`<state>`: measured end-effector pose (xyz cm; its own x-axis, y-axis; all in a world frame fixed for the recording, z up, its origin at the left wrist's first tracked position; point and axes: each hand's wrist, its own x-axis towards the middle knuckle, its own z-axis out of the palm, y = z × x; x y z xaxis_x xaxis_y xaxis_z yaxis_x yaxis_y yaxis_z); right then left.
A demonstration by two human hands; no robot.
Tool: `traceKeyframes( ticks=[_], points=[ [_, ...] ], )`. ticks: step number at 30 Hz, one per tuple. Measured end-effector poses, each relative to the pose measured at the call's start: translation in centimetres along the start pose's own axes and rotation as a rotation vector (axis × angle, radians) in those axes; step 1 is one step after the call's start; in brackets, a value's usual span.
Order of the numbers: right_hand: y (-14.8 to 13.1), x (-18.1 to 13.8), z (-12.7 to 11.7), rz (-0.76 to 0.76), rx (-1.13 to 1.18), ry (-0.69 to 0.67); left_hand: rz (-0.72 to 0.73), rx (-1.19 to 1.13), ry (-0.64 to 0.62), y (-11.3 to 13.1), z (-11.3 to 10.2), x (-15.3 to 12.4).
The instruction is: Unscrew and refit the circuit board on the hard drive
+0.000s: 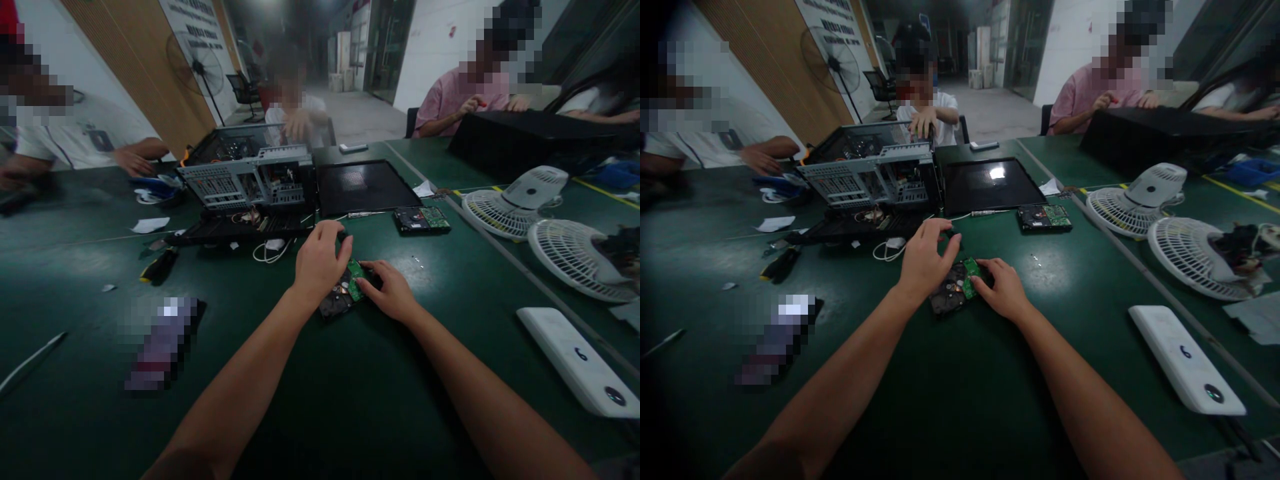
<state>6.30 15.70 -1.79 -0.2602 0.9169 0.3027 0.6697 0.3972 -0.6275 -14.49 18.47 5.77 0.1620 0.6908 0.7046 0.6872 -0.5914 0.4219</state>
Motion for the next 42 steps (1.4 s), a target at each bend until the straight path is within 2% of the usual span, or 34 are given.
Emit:
traceKeyframes(
  ticks=[8,15,25,36,42],
  points=[
    [-0.14,-0.09,-0.01,0.012,0.01,0.006,0.056,0.028,0.06,0.27,-0.36,0.14],
    [-0.13,-0.08,-0.03,0.015,0.001,0.003,0.087,-0.035,0.031,0.44,-0.35,0.17],
    [-0.12,-0.04,-0.05,-0.004,0.005,0.003,0.037,-0.084,0.075,0.21,0.15,-0.04],
    [-0.12,-0.09,-0.03,-0.004,0.013,0.005,0.079,-0.032,0.013,0.68,-0.3,0.2],
    [-0.23,-0.09,-0.09,0.009,0.002,0.005,0.058,0.039,0.054,0.72,-0.49,0.16]
  ],
)
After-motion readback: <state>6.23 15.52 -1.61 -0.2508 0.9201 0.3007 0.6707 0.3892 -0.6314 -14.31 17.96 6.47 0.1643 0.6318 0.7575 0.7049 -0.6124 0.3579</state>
